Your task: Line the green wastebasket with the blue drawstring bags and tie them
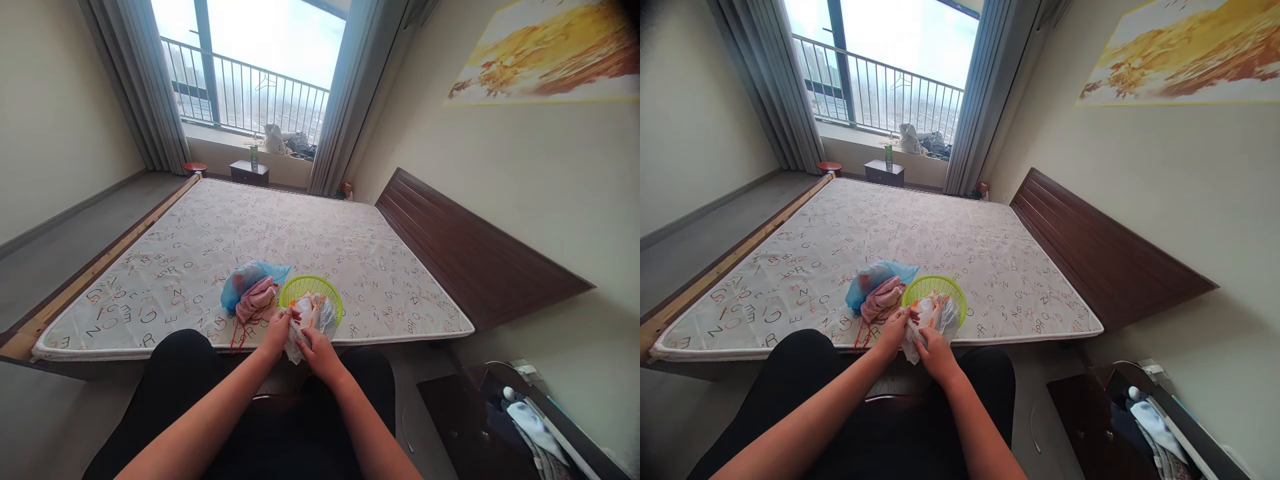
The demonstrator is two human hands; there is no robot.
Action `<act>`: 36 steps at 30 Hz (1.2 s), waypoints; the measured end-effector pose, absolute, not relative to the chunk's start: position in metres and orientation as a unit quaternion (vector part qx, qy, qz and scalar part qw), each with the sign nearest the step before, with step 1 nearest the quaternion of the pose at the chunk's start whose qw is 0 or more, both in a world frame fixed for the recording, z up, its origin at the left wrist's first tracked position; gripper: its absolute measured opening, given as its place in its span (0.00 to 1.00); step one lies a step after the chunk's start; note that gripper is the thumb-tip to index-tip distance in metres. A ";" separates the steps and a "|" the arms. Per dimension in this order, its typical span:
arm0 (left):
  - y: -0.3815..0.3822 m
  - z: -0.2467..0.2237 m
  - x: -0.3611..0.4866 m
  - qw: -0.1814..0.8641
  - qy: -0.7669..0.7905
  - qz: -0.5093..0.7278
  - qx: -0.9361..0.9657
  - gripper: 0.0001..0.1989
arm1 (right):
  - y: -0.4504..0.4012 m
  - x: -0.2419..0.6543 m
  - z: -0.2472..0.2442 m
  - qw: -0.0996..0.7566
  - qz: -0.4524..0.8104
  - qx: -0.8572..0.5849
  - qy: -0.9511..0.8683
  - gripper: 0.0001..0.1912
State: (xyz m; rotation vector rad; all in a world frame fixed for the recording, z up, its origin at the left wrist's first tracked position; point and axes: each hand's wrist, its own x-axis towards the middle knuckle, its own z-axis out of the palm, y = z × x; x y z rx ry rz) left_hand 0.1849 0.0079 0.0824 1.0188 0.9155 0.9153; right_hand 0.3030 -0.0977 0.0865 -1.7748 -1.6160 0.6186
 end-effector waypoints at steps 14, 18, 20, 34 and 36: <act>0.006 0.086 0.183 0.687 0.409 0.404 0.444 0.29 | -0.096 0.323 0.087 0.391 0.233 -0.664 -0.593 0.11; 0.007 0.081 0.184 0.688 0.410 0.403 0.443 0.30 | -0.098 0.329 0.086 0.392 0.220 -0.666 -0.595 0.11; 0.008 0.081 0.183 0.682 0.413 0.403 0.449 0.31 | -0.098 0.334 0.085 0.398 0.207 -0.671 -0.590 0.11; 0.003 0.083 0.181 0.678 0.339 0.278 0.591 0.32 | -0.100 0.347 0.077 0.314 0.131 -0.687 -0.642 0.13; 0.007 0.086 0.178 0.660 0.345 0.296 0.598 0.30 | -0.100 0.349 0.078 0.302 0.122 -0.692 -0.644 0.13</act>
